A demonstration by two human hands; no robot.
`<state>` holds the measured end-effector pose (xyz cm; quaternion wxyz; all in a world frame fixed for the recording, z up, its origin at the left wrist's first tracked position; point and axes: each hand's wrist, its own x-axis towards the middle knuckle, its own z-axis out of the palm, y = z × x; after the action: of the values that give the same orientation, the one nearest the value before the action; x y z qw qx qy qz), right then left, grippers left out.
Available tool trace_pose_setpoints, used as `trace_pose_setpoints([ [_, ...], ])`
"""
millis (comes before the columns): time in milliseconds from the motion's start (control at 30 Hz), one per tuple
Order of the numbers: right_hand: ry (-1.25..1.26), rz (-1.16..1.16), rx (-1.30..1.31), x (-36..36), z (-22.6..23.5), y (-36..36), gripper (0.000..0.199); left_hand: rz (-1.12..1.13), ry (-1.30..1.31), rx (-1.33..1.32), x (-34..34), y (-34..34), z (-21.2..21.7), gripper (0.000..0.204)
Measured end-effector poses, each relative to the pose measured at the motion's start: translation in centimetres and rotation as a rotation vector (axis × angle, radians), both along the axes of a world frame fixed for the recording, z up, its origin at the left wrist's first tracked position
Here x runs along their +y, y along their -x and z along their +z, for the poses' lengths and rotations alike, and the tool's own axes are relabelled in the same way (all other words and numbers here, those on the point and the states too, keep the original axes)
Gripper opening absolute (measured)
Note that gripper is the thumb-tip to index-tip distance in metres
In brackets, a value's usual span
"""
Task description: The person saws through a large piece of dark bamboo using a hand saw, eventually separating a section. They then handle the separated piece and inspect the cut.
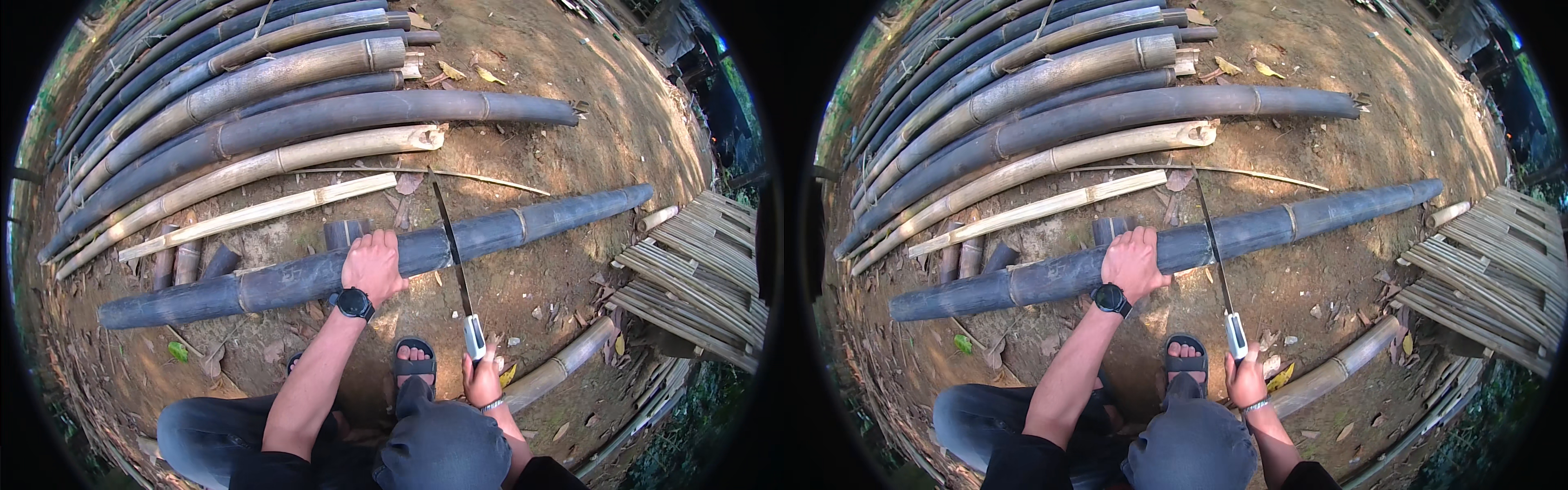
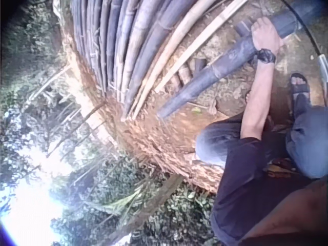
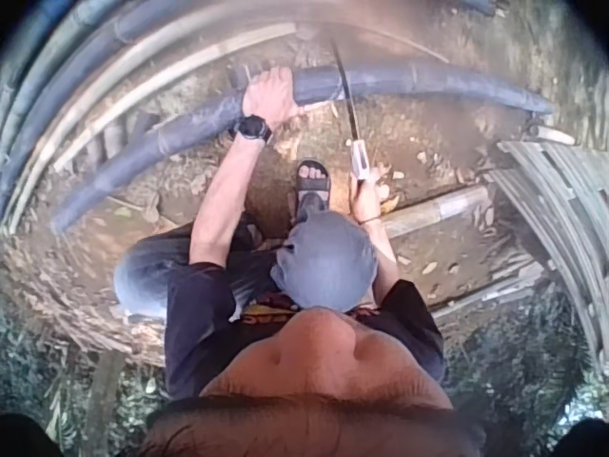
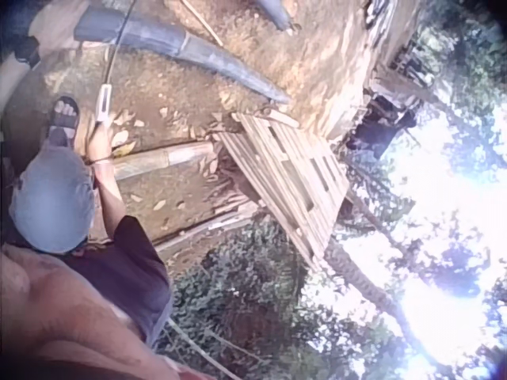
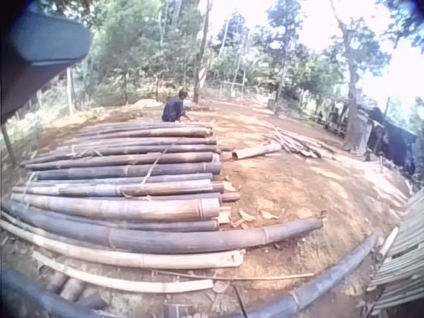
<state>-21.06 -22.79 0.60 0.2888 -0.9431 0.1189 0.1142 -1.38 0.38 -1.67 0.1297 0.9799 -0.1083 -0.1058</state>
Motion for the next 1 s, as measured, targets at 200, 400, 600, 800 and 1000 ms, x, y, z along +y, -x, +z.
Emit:
trace_pose_setpoints([
  [200, -0.301, -0.235, 0.07, -3.3, -3.0, 10.8, 0.038, 0.0, 0.009, -0.019, 0.1, -0.4, 0.1, 0.063],
  [400, -0.034, -0.087, 0.082, -0.9, -0.9, 3.1, 0.041, 0.016, -0.004, 0.015, 0.6, -0.3, 0.3, 0.065],
  [600, -0.094, -0.053, 0.091, 0.3, 0.2, 0.1, 0.039, 0.006, -0.006, -0.063, 0.2, 0.3, -0.4, 0.065],
  [800, -0.106, -0.112, 0.162, -3.4, -0.7, 7.9, 0.043, -0.016, 0.02, -0.001, -0.2, -0.4, 0.1, 0.065],
  [1000, -0.088, -0.071, 0.054, -2.7, -2.9, 5.1, 0.041, -0.009, 0.025, 0.006, 0.4, -0.5, 0.5, 0.064],
])
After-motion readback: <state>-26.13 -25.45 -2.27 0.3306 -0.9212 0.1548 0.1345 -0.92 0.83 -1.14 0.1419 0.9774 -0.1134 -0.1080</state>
